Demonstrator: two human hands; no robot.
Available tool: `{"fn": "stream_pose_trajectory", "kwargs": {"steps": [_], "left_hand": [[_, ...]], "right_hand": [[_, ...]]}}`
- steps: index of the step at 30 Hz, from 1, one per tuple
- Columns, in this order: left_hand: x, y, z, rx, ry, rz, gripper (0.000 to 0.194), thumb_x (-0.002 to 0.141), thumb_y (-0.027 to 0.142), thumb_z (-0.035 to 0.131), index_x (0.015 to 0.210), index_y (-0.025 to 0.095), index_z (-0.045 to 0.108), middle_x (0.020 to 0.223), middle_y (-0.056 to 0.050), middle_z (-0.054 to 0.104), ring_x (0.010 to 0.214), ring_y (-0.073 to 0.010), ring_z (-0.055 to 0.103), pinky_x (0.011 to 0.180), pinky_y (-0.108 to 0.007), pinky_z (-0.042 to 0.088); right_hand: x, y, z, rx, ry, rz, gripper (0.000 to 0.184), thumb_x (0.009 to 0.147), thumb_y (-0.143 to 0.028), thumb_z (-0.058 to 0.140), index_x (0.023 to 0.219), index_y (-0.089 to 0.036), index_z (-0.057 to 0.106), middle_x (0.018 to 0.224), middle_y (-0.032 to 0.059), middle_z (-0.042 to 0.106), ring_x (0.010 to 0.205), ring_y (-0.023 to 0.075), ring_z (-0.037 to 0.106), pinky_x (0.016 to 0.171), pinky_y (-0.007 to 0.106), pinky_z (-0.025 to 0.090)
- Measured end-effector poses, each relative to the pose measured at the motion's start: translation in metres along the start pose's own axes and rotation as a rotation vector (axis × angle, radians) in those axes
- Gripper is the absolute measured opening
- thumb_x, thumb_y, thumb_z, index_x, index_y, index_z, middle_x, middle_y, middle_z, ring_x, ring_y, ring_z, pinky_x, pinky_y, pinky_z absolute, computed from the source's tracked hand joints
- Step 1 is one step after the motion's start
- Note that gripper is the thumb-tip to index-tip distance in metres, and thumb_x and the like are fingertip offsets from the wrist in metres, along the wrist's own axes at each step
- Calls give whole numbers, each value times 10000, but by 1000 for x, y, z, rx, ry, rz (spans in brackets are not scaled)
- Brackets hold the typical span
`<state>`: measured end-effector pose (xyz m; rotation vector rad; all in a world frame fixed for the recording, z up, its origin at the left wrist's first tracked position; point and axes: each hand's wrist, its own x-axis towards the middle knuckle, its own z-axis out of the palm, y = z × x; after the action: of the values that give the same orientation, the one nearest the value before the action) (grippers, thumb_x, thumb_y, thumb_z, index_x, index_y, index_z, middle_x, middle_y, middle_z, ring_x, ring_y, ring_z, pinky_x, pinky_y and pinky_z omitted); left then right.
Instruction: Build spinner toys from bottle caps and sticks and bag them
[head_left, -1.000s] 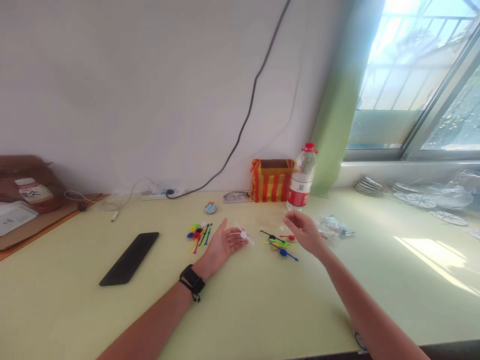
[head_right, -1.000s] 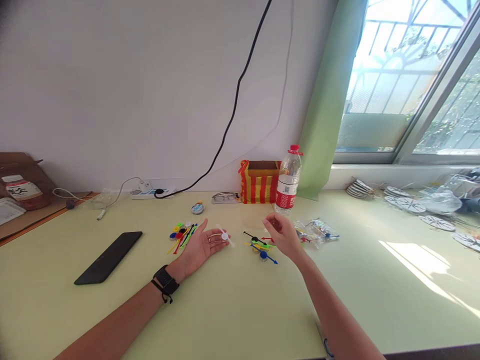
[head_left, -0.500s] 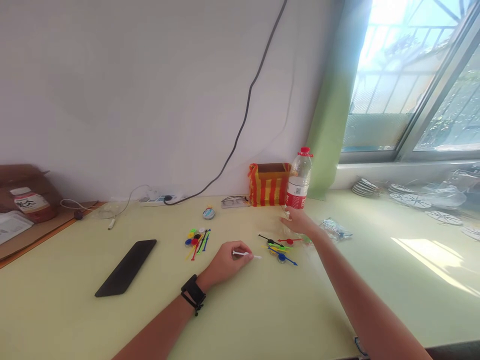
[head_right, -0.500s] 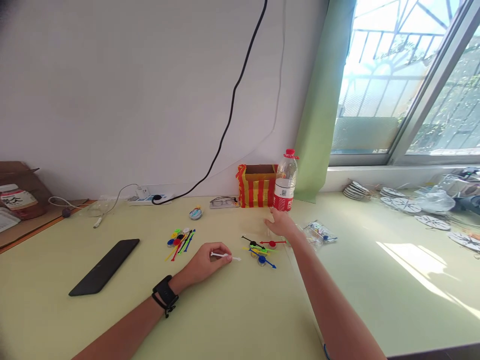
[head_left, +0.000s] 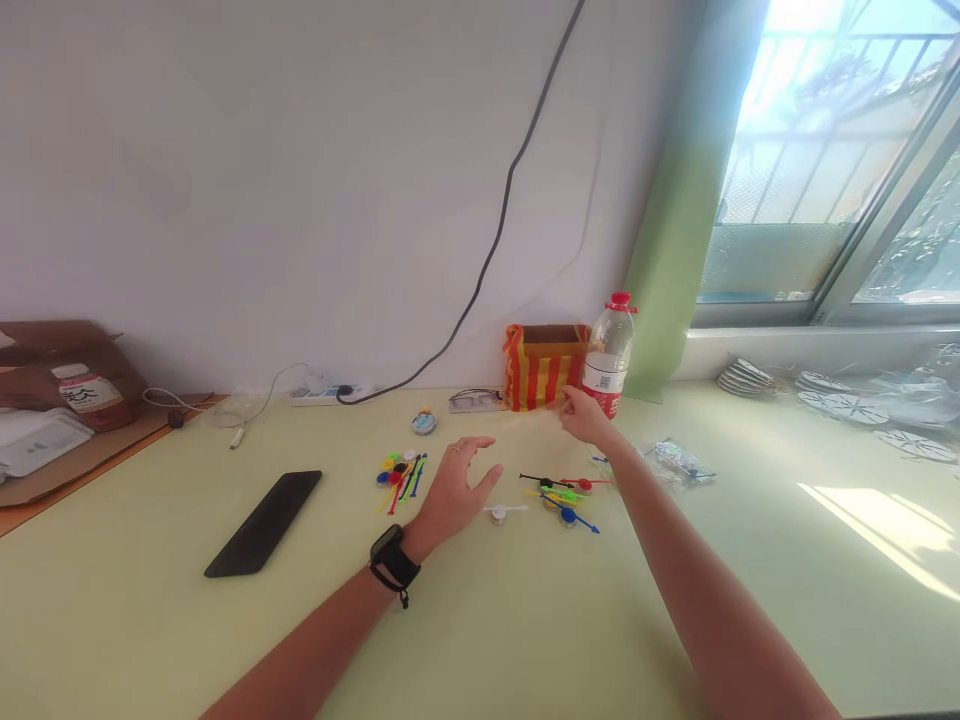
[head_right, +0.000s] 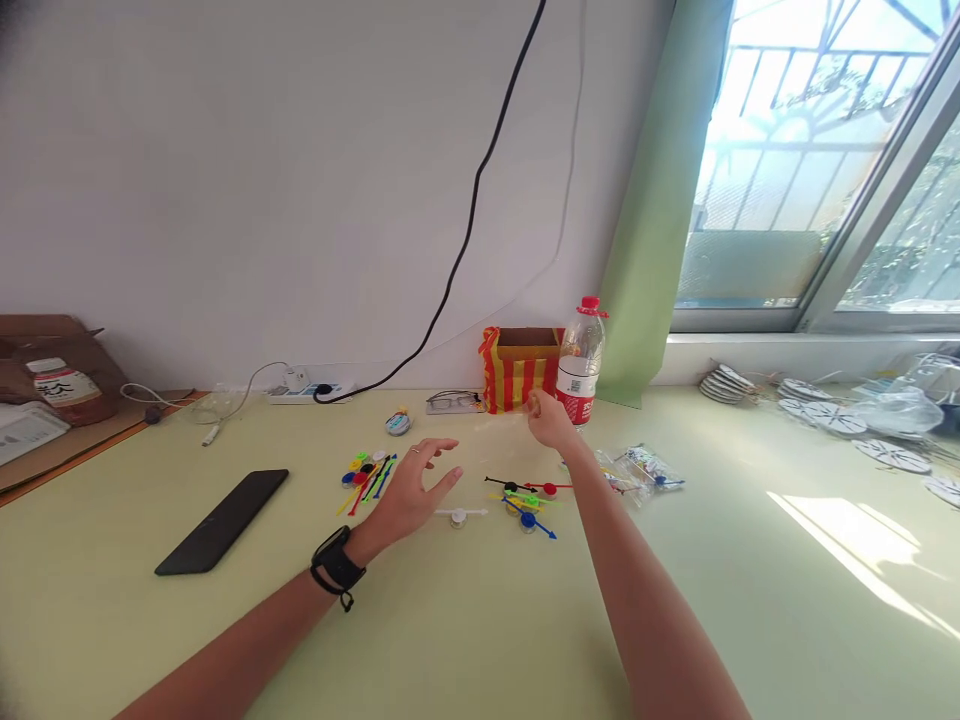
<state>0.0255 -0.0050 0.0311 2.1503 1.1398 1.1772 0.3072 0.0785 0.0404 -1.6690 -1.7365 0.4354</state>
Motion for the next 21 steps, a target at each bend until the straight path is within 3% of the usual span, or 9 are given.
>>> {"fn": "stream_pose_trajectory", "kwargs": {"steps": [4, 8, 10, 12, 15, 18, 19, 21], "left_hand": [[33, 22, -3, -29, 13, 105, 461, 884, 365, 729, 1322, 264, 627, 1355, -95, 632, 1273, -315, 531, 1131, -455, 361], [72, 36, -7, -23, -4, 152, 636, 815, 437, 799, 1389, 250, 599, 1400, -109, 614, 1332, -329, 494, 1130, -445, 364], [86, 35, -9, -82, -107, 114, 606, 780, 480, 819, 1315, 244, 659, 1319, -106, 672, 1249, -318, 571, 1052, -413, 438], [96, 30, -11, -136, -286, 64, 420, 804, 526, 779, 1088, 217, 755, 1095, -95, 755, 1009, -269, 680, 874, -358, 523], [102, 19, -13, -225, -462, -3, 378, 850, 554, 717, 847, 177, 749, 806, -76, 754, 689, -188, 675, 657, -304, 535], [102, 12, -18, -256, -417, -15, 379, 843, 546, 734, 821, 168, 715, 733, -53, 726, 617, -152, 641, 592, -269, 519], [101, 11, -20, -258, -390, -8, 377, 840, 541, 741, 810, 166, 707, 733, -51, 724, 623, -149, 640, 592, -263, 519], [99, 12, -23, -275, -369, 5, 370, 846, 529, 743, 806, 163, 708, 773, -62, 737, 667, -157, 658, 629, -270, 537]], "right_hand": [[-3, -24, -24, 173, -75, -157, 507, 901, -163, 534, 1407, -189, 519, 1005, 57, 728, 881, 179, 680, 768, 313, 542], [-17, -47, -42, 426, -301, -327, 473, 876, -152, 568, 1345, -207, 585, 1018, 58, 734, 965, 192, 676, 812, 343, 542], [-22, -54, -47, 449, -355, -376, 461, 870, -137, 563, 1322, -213, 607, 1011, 54, 734, 973, 190, 676, 853, 361, 539], [-24, -58, -50, 450, -365, -419, 435, 880, -151, 558, 1306, -218, 617, 1003, 53, 730, 967, 192, 677, 864, 369, 539], [-24, -62, -48, 358, -145, -437, 384, 854, -193, 628, 1237, -215, 629, 1027, 57, 707, 921, 195, 659, 809, 354, 533], [-27, -70, -44, 179, 182, -422, 268, 787, -207, 718, 1044, -202, 643, 998, 51, 685, 835, 187, 609, 722, 325, 493], [-29, -74, -43, 143, 220, -429, 201, 797, -214, 717, 983, -200, 641, 963, 47, 684, 808, 183, 598, 701, 317, 479], [-34, -83, -40, 125, 167, -460, 77, 867, -248, 672, 925, -204, 646, 904, 42, 694, 773, 177, 601, 687, 309, 473]]}}
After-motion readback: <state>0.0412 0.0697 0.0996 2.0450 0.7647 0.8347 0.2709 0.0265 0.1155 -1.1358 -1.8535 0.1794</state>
